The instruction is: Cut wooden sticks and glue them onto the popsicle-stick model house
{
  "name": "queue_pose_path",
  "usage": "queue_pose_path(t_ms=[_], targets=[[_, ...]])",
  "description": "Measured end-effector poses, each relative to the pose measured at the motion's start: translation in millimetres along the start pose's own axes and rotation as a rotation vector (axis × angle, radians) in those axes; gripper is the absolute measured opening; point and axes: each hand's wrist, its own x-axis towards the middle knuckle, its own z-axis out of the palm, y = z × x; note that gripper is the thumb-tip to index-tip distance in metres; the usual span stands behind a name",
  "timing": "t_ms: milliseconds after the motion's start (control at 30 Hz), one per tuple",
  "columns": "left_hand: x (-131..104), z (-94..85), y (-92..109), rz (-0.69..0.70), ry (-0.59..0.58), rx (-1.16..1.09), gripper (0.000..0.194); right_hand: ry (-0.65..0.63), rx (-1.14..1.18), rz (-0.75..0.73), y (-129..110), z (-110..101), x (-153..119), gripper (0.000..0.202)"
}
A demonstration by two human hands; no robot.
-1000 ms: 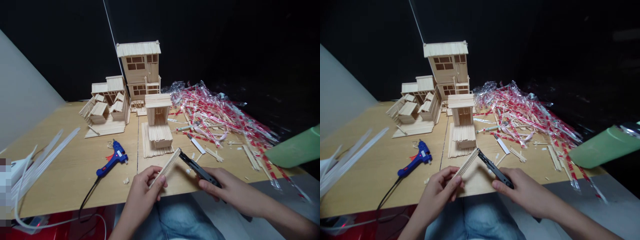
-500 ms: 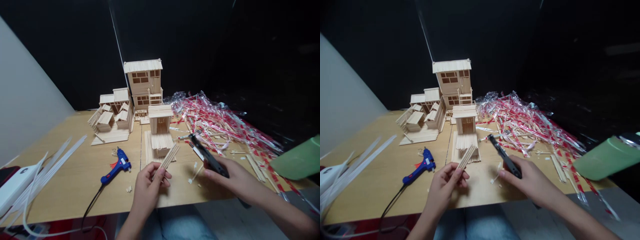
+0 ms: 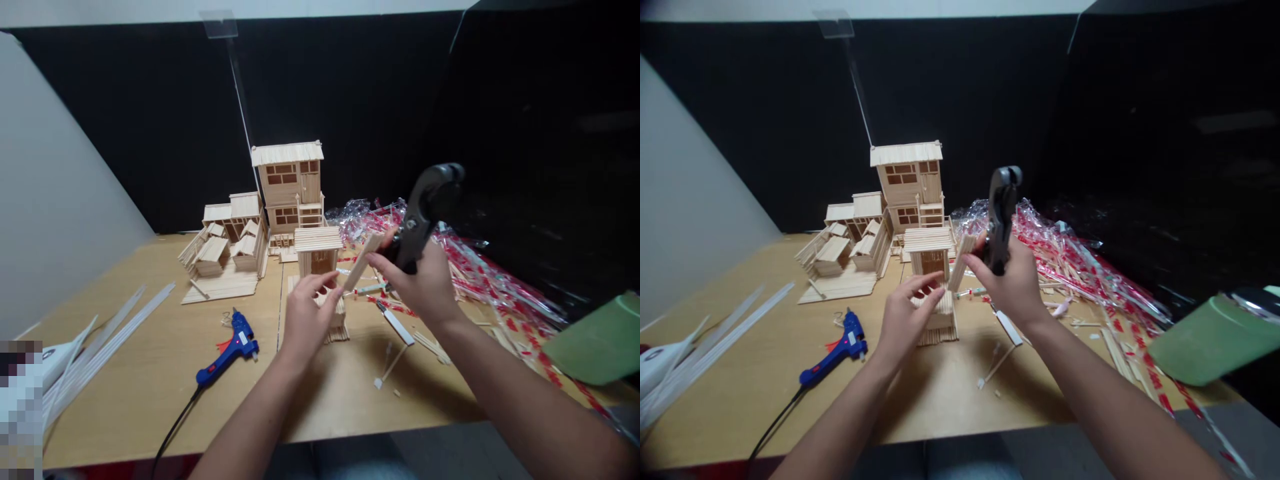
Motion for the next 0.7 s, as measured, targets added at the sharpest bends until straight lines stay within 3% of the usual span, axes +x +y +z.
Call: queue_pose_path(t_ms=[100,233,433,700], targets=[[9.0,-13.8,-15.2,-0.041,0.008,0.085,0.02,0.005,0.035,-0.026,9.6,13.7,18.1,0.017],[12.2,-19.9,-29.4,-0.09,-0.085,0.236,0.019,-0.034,0.079,-0.045,24.4,29.6,25.5,0.014],[23.5,-9.7,-31.3,-0.013,-0.102,0.422,0.021,-0.068,0.044,-0.052,36.2,43.2,21.9,0.015],[41.6,6.6,-33.5,0.016,-0.102,0.439,0.018,-0.096,-0.025,-0.077,37.1,52.7,17.4,0.013]])
